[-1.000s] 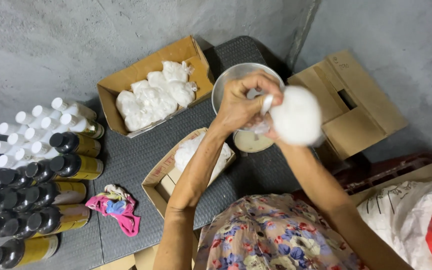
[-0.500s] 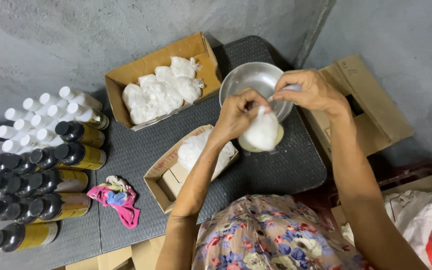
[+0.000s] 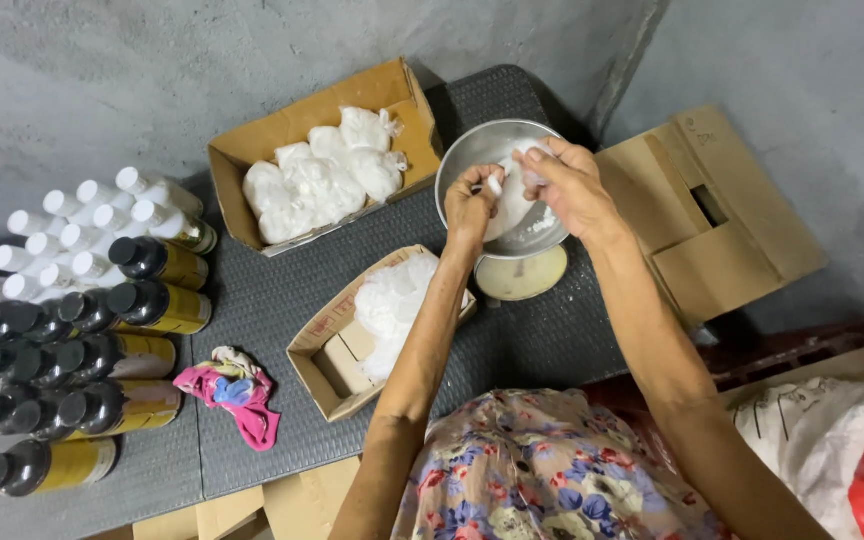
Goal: Pack white powder from a large sack into smaller plastic bags, weigh them on a scale, seal them, and place them into a cardboard box.
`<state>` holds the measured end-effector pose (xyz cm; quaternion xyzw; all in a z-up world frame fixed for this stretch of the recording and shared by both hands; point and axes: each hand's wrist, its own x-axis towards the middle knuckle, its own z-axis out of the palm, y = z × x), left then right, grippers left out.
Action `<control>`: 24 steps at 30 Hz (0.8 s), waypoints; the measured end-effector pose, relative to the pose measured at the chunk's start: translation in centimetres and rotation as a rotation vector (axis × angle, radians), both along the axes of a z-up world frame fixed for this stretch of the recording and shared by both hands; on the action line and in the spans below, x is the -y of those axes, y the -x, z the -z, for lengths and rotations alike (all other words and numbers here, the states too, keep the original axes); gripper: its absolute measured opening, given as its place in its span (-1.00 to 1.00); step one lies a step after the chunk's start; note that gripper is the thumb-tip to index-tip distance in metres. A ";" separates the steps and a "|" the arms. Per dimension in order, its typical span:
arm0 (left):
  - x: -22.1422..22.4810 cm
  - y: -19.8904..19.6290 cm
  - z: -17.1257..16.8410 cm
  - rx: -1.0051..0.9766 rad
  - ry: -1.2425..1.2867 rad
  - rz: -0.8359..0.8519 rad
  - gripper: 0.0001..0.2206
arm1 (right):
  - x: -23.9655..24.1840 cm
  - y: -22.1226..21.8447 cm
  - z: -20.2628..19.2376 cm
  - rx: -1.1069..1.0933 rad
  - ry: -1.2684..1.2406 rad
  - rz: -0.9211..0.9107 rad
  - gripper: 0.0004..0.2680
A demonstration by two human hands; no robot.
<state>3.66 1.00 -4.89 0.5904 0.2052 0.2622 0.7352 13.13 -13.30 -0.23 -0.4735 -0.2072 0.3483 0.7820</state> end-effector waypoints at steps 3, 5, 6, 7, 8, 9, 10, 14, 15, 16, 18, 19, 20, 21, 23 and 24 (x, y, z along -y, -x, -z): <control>-0.7 -0.6 1.2 -0.036 0.054 -0.003 -0.91 | 0.3 2.0 -2.2 0.032 -0.119 -0.113 -0.80; -1.4 -1.2 2.2 -0.066 0.156 -0.015 -0.90 | 0.1 1.8 -0.4 0.339 -0.111 0.006 -0.77; -1.2 -1.3 2.4 -0.058 0.157 -0.021 -0.90 | 0.0 2.2 0.5 0.345 -0.111 -0.001 -0.77; -1.0 -1.4 2.7 -0.044 0.185 -0.031 -0.90 | 0.0 2.7 1.4 0.454 0.034 0.029 -0.77; -0.8 -1.5 3.0 -0.030 0.213 -0.041 -0.89 | 0.0 3.2 2.3 0.561 0.179 0.061 -0.77; -0.5 -1.3 2.5 -0.029 0.215 -0.047 -0.89 | -0.4 3.9 2.4 0.562 0.178 0.054 -0.77; -0.2 -1.2 2.1 -0.042 0.184 -0.052 -0.89 | -0.8 4.7 2.4 0.706 0.195 0.201 -0.77; 0.8 -0.9 1.8 -0.114 0.134 -0.032 -0.86 | -1.4 5.9 2.7 0.781 0.249 0.469 -0.86; 0.7 -0.9 1.6 -0.116 0.136 -0.033 -0.86 | -1.4 5.8 2.7 0.779 0.251 0.467 -0.86; 0.7 -0.9 1.4 -0.119 0.158 -0.019 -0.85 | -1.4 5.7 2.5 0.824 0.275 0.482 -0.89; 0.8 -1.1 1.3 -0.119 0.179 -0.002 -0.85 | -1.4 5.2 2.4 0.870 0.300 0.501 -0.93; 0.8 -1.1 1.5 -0.089 0.152 0.003 -0.86 | -1.6 5.0 2.4 0.862 0.308 0.515 -0.93; 0.8 -1.0 1.7 -0.059 0.126 0.009 -0.86 | -1.8 4.9 2.4 0.855 0.316 0.530 -0.93; 1.1 -0.7 1.2 -0.058 0.124 0.001 -0.86 | -1.8 4.7 2.4 0.856 0.311 0.524 -0.93; 1.8 -0.1 0.2 -0.016 -0.001 -0.051 -0.85 | -1.8 4.3 2.6 0.872 0.359 0.552 -0.90; 1.9 -0.3 0.5 -0.016 0.001 -0.058 -0.85 | -2.0 3.9 2.5 0.873 0.357 0.545 -0.90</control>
